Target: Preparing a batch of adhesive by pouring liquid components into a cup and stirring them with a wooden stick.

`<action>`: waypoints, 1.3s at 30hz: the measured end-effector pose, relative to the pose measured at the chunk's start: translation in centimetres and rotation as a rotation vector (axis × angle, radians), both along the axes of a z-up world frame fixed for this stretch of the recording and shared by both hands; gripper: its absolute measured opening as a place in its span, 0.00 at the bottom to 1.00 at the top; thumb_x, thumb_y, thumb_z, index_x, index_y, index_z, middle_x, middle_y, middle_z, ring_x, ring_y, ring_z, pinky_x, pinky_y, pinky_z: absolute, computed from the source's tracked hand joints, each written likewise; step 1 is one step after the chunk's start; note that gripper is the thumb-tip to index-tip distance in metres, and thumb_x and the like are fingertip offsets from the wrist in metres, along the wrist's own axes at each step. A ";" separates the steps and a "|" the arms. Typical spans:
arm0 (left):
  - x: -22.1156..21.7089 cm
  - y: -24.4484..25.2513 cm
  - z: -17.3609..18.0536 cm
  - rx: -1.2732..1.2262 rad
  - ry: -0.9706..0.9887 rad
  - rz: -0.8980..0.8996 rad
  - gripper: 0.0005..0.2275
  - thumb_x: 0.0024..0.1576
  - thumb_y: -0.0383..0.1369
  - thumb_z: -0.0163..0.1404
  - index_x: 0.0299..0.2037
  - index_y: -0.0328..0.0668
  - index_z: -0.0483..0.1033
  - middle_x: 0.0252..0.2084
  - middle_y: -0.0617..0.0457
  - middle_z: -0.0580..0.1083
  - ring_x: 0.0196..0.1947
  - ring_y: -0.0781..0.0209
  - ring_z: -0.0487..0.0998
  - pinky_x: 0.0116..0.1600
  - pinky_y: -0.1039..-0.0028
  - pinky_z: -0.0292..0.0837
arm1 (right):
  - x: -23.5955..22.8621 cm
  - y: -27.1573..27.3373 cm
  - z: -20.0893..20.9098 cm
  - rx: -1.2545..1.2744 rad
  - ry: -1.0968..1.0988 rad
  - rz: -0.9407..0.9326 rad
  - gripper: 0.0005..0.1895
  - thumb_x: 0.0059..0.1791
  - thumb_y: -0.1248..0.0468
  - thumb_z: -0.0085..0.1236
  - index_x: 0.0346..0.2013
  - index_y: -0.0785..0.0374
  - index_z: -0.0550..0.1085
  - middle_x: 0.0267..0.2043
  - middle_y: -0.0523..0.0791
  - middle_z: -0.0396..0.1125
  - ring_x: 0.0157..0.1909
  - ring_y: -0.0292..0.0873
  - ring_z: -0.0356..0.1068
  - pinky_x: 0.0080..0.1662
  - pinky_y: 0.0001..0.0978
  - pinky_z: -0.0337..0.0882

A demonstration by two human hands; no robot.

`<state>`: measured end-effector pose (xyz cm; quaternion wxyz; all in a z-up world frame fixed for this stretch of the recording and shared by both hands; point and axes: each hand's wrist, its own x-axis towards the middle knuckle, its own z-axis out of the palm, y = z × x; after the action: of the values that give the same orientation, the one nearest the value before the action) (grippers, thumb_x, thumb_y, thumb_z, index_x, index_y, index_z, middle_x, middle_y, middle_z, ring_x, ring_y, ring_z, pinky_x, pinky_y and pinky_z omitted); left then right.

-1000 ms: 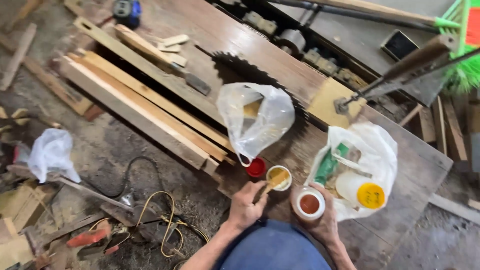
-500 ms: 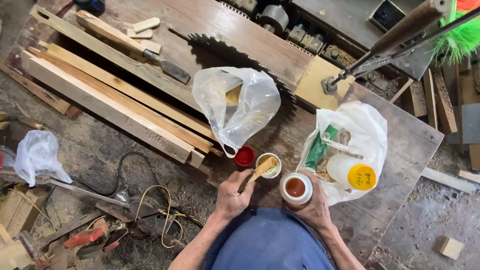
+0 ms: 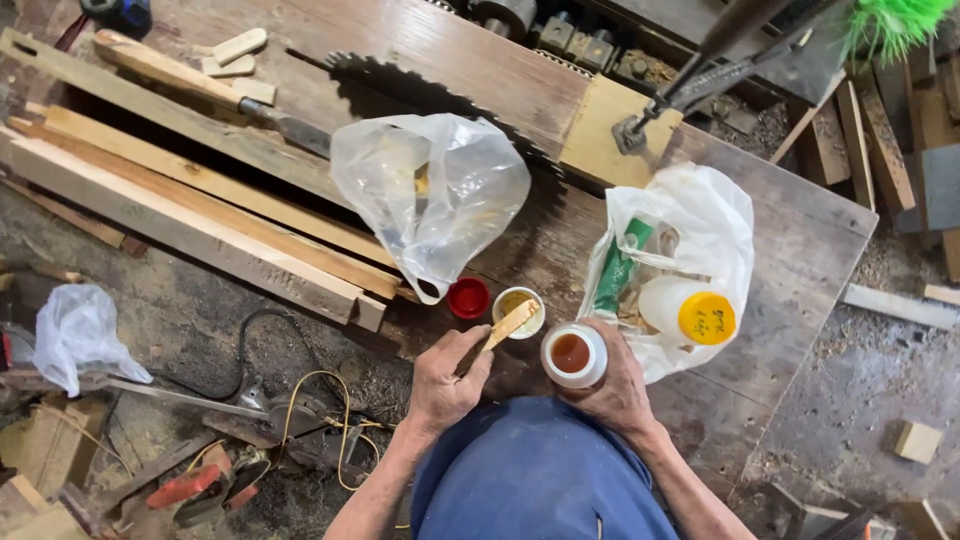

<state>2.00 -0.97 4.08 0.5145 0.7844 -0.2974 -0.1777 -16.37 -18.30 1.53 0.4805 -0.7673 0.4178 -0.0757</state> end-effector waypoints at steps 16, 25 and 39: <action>-1.0 0.8 -1.2 -0.038 -0.038 0.016 0.12 0.51 0.26 0.61 0.46 0.42 0.84 0.29 0.47 0.78 0.27 0.52 0.82 0.31 0.67 0.78 | -0.4 -0.2 0.9 -0.096 0.233 0.176 0.52 0.24 0.47 0.78 0.62 0.44 0.66 0.53 0.46 0.69 0.59 0.53 0.71 0.63 0.53 0.68; -1.7 1.4 -3.4 0.029 -0.058 0.007 0.14 0.54 0.30 0.59 0.51 0.46 0.81 0.34 0.48 0.77 0.31 0.51 0.82 0.35 0.66 0.80 | -0.2 -0.7 1.6 -0.198 0.394 0.340 0.54 0.25 0.44 0.75 0.63 0.46 0.64 0.54 0.49 0.69 0.58 0.54 0.68 0.57 0.52 0.65; -1.7 1.9 -4.4 -0.019 -0.034 0.020 0.15 0.57 0.31 0.56 0.54 0.48 0.76 0.33 0.53 0.73 0.26 0.56 0.76 0.31 0.68 0.74 | 1.7 -1.2 2.2 -0.403 0.583 0.427 0.54 0.22 0.45 0.74 0.61 0.48 0.66 0.55 0.48 0.70 0.58 0.56 0.68 0.52 0.57 0.66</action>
<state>0.32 0.89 -0.35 0.5185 0.7853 -0.3000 -0.1563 -14.71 -19.50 3.72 0.1870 -0.9049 0.3447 0.1656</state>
